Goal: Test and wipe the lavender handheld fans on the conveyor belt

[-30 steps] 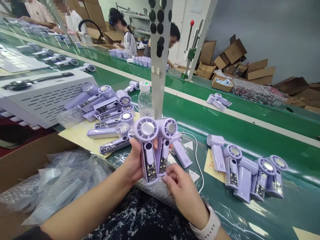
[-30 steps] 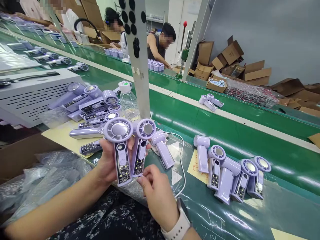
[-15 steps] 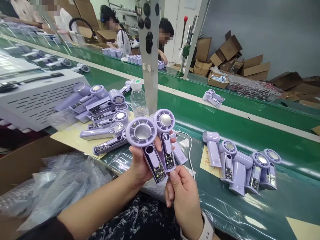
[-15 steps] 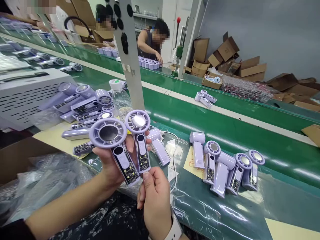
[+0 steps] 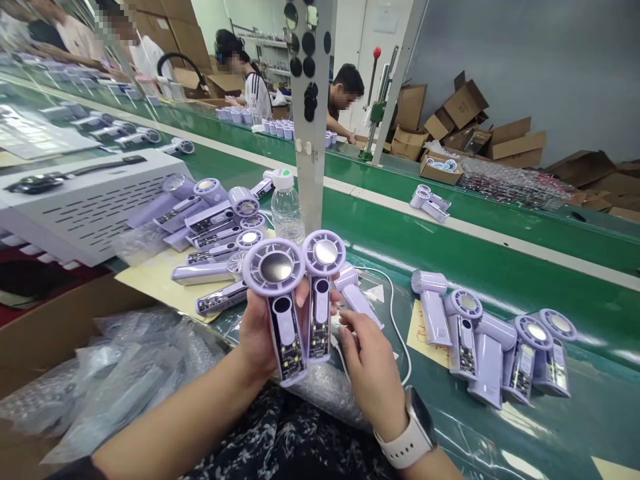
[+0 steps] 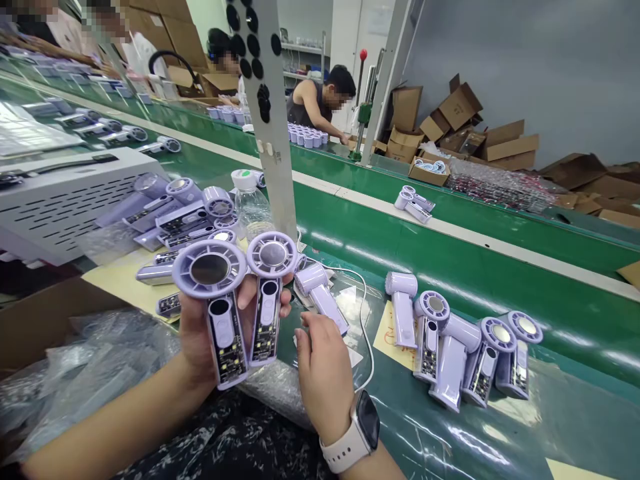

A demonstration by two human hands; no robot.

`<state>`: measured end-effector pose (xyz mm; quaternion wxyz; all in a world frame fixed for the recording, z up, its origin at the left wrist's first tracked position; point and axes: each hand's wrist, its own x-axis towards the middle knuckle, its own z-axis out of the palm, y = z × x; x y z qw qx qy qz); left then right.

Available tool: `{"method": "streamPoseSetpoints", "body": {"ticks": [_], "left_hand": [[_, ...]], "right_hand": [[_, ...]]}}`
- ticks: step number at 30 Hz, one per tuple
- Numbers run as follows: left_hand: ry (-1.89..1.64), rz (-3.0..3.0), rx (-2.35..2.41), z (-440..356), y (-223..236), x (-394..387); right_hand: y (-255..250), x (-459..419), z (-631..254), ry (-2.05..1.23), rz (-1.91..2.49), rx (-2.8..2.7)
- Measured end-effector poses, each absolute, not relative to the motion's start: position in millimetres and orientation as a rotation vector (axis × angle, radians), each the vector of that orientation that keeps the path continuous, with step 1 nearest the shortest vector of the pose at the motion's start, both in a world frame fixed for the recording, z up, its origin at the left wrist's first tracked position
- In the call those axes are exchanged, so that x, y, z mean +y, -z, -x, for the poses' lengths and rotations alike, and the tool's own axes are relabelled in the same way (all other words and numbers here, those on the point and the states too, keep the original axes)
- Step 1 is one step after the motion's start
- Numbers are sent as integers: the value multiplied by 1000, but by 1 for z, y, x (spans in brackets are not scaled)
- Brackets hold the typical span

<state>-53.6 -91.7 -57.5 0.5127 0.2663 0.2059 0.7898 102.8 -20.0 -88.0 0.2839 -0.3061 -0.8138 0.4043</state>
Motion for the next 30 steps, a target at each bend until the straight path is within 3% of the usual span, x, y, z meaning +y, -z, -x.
{"method": "streamPoseSetpoints", "body": {"ticks": [5,9,21,26,30], "left_hand": [[-1840,-656,518,59,59,-103],[-1903,-628,583,67,58,-108],[-1886,-619,613,78,68,-121],[-1810,-560,512,66,69,-117],[-1724,-506,466,56,72,-112]], "right_hand": [[55,21,-88,-557,833,-2389],[52,56,-61,-413,833,-2595],[97,88,-44,-574,781,-2608],[64,67,-58,-536,778,-2277],[31,35,-76,-905,482,-1995]]}}
